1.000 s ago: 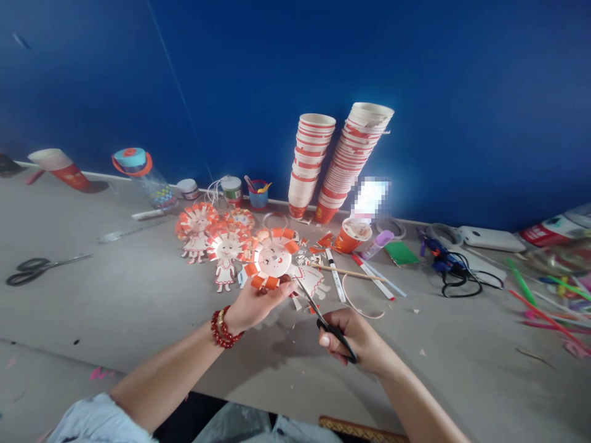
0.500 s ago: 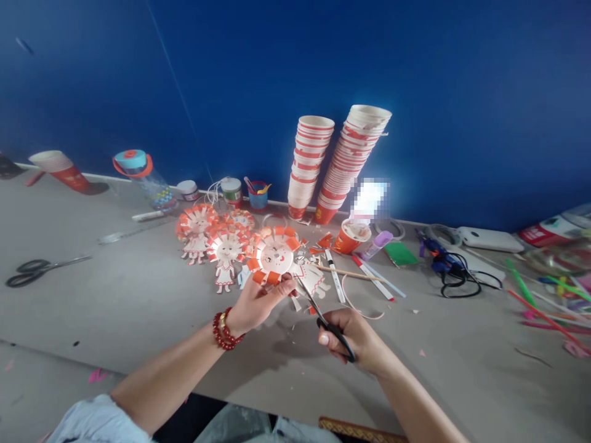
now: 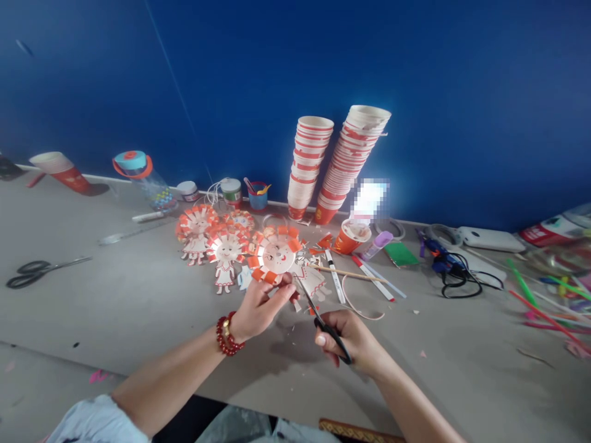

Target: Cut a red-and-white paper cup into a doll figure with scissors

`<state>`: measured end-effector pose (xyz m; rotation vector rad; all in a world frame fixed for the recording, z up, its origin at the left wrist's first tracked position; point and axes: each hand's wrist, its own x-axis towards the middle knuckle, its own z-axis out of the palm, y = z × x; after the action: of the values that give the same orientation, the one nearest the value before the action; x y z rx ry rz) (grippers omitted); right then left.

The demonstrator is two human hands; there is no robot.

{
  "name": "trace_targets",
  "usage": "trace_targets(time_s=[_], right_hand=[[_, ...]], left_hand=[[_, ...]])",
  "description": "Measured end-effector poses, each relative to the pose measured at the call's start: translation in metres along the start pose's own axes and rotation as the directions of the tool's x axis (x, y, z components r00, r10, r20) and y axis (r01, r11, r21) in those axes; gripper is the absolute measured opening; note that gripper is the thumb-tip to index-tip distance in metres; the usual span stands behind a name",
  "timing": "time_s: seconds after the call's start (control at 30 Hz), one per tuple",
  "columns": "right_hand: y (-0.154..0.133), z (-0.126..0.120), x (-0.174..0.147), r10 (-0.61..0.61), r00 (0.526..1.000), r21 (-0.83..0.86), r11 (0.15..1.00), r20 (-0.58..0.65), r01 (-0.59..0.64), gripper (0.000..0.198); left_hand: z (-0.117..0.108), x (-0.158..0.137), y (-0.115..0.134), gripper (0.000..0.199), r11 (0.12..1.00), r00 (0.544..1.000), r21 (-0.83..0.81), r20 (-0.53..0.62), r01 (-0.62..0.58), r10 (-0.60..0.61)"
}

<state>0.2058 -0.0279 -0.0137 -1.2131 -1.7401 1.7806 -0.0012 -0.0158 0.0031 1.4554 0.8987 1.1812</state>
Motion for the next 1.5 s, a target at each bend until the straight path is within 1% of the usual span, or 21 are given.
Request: trace_targets(time_s=[0.13,0.27,0.33,0.47,0.63,0.8,1.03,1.1,1.3,1.5], right_hand=[[-0.002,0.003,0.001,-0.022,0.999,0.045,0.999,0.025,0.021,0.057],[-0.005,0.004,0.003,-0.038,0.999,0.075,0.997,0.031,0.036,0.057],[-0.005,0.004,0.003,-0.046,0.999,0.078,0.996,0.029,0.044,0.057],[-0.003,0.004,0.003,-0.049,0.998,0.077,0.996,0.031,0.047,0.057],[-0.001,0.004,0.003,-0.036,0.999,0.076,0.997,0.036,0.034,0.058],[0.0,0.004,0.003,-0.041,0.998,0.06,0.997,0.038,0.039,0.059],[0.002,0.003,0.004,-0.046,0.998,0.058,0.997,0.042,0.044,0.06],[0.003,0.003,0.004,-0.044,0.998,0.057,0.997,0.04,0.042,0.06],[0.005,0.003,0.004,-0.056,0.998,0.041,0.998,0.027,0.055,0.058],[0.008,0.004,0.006,-0.064,0.998,0.032,0.997,0.017,0.064,0.058]], left_hand=[[0.002,0.001,0.0,0.016,0.997,0.998,-0.053,0.029,0.059,-0.058],[0.002,0.001,-0.001,0.01,0.986,0.991,-0.105,0.017,0.133,-0.132],[0.001,0.001,-0.002,0.008,0.983,0.989,-0.112,0.025,0.148,-0.146],[-0.002,0.002,-0.004,0.011,0.988,0.989,-0.07,0.066,0.14,-0.136],[-0.004,0.002,-0.003,0.013,0.99,0.987,-0.027,0.081,0.14,-0.138],[-0.004,0.003,-0.001,0.011,0.984,0.982,-0.027,0.07,0.179,-0.176],[-0.004,0.004,0.003,0.011,0.979,0.978,-0.029,0.066,0.202,-0.2],[-0.004,0.004,0.004,0.011,0.979,0.978,-0.025,0.058,0.2,-0.199],[-0.005,0.004,0.005,0.017,0.987,0.982,0.022,0.097,0.158,-0.16],[0.0,0.005,0.003,0.016,0.989,0.989,-0.052,0.052,0.139,-0.136]])
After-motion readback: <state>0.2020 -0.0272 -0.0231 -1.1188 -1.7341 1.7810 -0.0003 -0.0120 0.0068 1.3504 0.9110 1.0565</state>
